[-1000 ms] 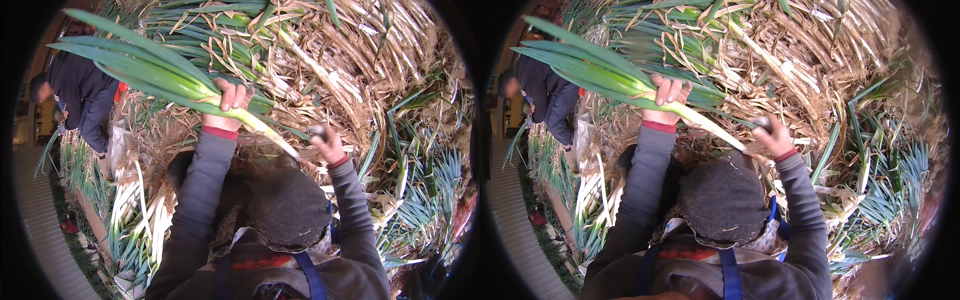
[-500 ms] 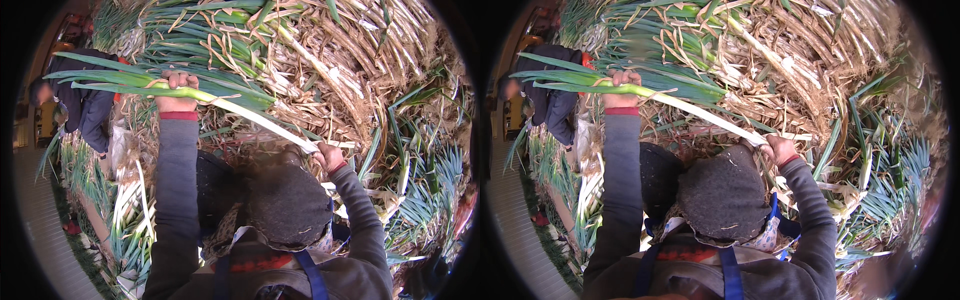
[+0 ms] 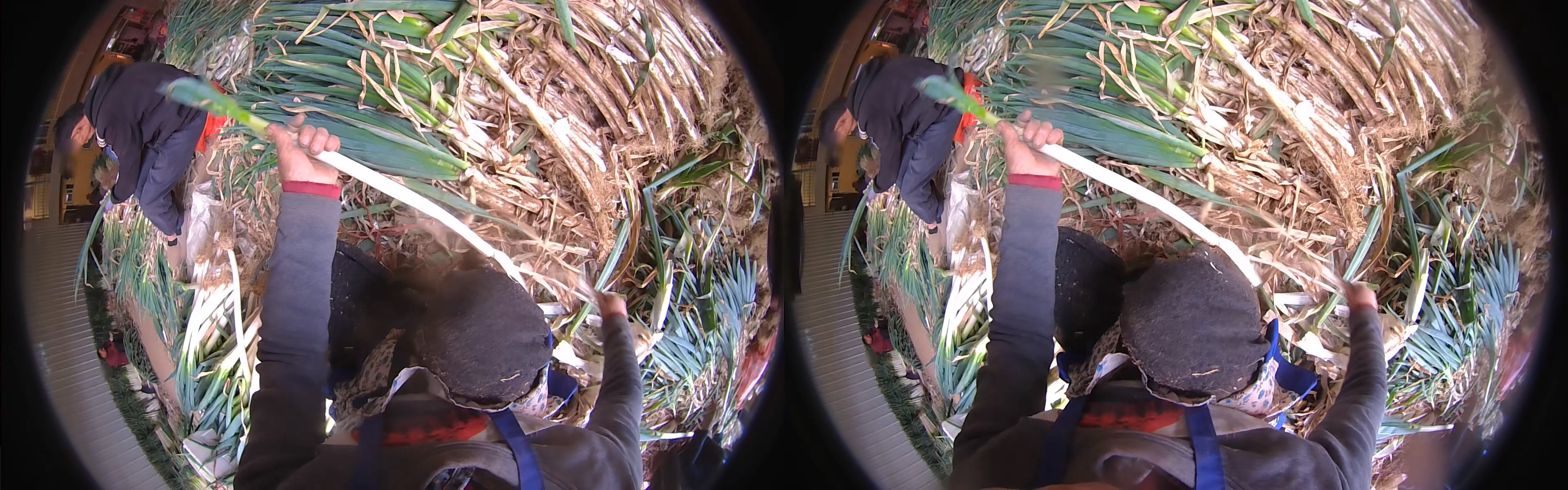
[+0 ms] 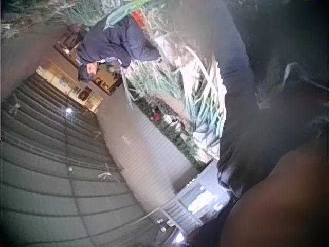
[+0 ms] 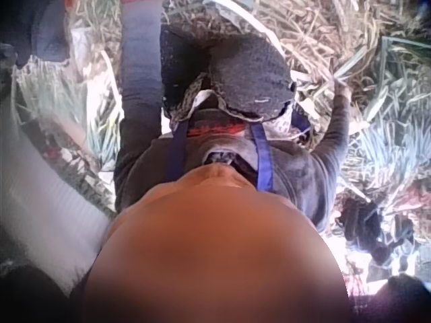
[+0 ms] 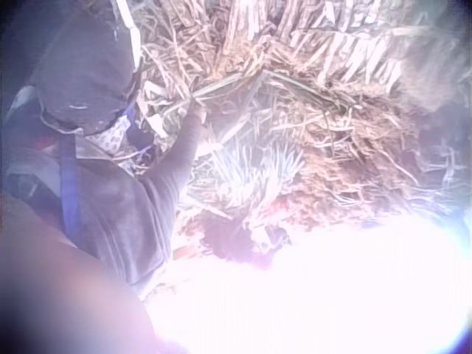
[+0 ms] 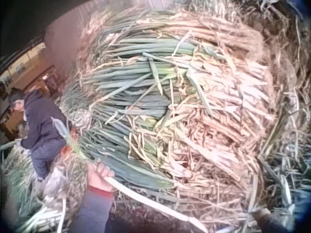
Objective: The person repeatedly picks up leeks from a large pile, removes dry outer layers and roots by hand, and places the cleaned leeks onto a conveyor belt. The process is continuous and repetitive, with the person handling each leek individually.
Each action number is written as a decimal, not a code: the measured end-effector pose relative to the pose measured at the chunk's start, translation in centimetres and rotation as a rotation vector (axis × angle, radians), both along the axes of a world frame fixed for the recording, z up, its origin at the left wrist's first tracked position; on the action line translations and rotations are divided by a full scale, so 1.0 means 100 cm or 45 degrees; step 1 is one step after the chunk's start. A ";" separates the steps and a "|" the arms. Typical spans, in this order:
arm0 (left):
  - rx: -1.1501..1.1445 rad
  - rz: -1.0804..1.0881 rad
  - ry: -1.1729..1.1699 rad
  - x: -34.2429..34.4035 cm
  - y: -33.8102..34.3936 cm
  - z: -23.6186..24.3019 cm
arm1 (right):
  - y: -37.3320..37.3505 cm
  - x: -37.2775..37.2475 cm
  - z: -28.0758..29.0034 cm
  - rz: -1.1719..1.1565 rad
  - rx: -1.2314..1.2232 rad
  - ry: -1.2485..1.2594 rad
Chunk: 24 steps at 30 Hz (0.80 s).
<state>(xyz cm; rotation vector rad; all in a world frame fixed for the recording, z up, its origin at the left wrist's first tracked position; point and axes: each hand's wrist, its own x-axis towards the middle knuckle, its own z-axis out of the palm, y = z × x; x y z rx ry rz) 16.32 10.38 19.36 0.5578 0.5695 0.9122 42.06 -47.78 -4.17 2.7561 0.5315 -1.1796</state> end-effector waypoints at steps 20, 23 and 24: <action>0.067 0.015 -0.228 0.035 -0.114 0.006 | 0.281 -0.080 0.160 0.440 1.530 0.014; 0.258 -0.151 -0.324 0.040 -0.134 0.013 | 0.287 -0.074 0.125 -0.127 1.190 0.557; 0.289 -0.145 -0.299 0.042 -0.138 0.014 | 0.287 -0.072 0.118 -0.086 1.236 0.585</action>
